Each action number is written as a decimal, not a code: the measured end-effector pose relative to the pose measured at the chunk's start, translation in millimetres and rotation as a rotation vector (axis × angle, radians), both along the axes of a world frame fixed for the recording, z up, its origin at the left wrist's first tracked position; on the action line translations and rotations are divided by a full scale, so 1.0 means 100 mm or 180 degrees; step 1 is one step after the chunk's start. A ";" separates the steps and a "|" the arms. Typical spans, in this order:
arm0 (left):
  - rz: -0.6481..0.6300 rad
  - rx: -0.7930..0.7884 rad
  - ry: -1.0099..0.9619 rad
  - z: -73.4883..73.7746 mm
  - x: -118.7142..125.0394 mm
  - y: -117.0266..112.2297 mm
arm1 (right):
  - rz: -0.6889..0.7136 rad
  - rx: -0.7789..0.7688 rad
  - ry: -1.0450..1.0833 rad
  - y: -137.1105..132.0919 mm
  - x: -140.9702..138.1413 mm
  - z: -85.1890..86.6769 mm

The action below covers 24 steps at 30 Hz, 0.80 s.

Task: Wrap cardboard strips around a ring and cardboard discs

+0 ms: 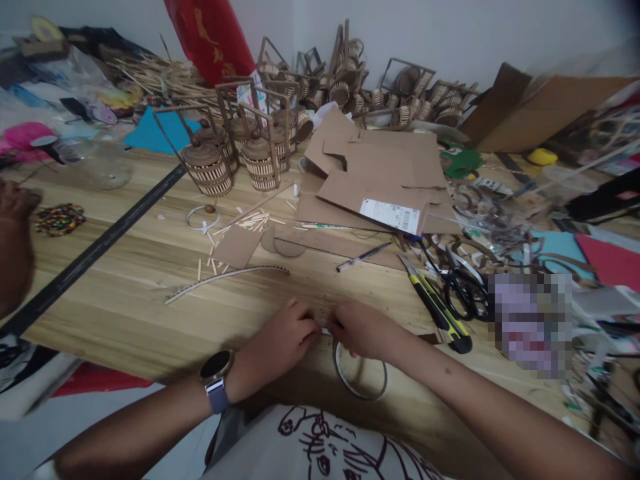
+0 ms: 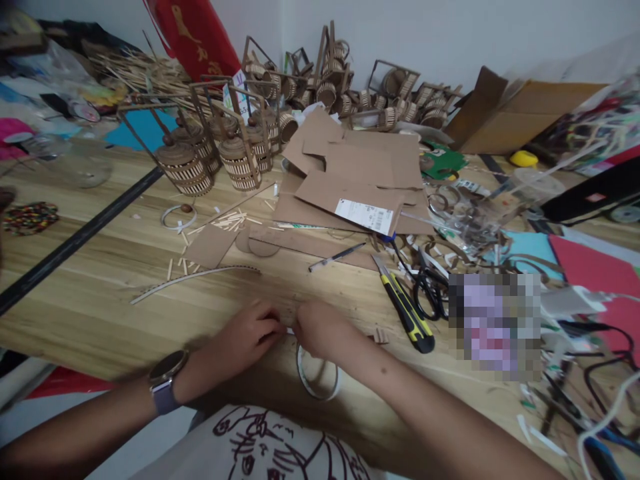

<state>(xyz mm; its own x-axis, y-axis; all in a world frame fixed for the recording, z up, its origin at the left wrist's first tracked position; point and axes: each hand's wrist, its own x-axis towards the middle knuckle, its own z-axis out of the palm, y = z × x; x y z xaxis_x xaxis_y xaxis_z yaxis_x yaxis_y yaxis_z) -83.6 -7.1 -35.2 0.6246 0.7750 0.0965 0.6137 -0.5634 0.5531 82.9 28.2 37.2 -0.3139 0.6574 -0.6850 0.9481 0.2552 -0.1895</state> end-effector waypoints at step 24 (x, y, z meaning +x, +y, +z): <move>-0.0370 -0.0034 0.0217 0.07 0.08 0.00 | -0.1058 -0.0368 0.1130 -0.07 0.42 -0.30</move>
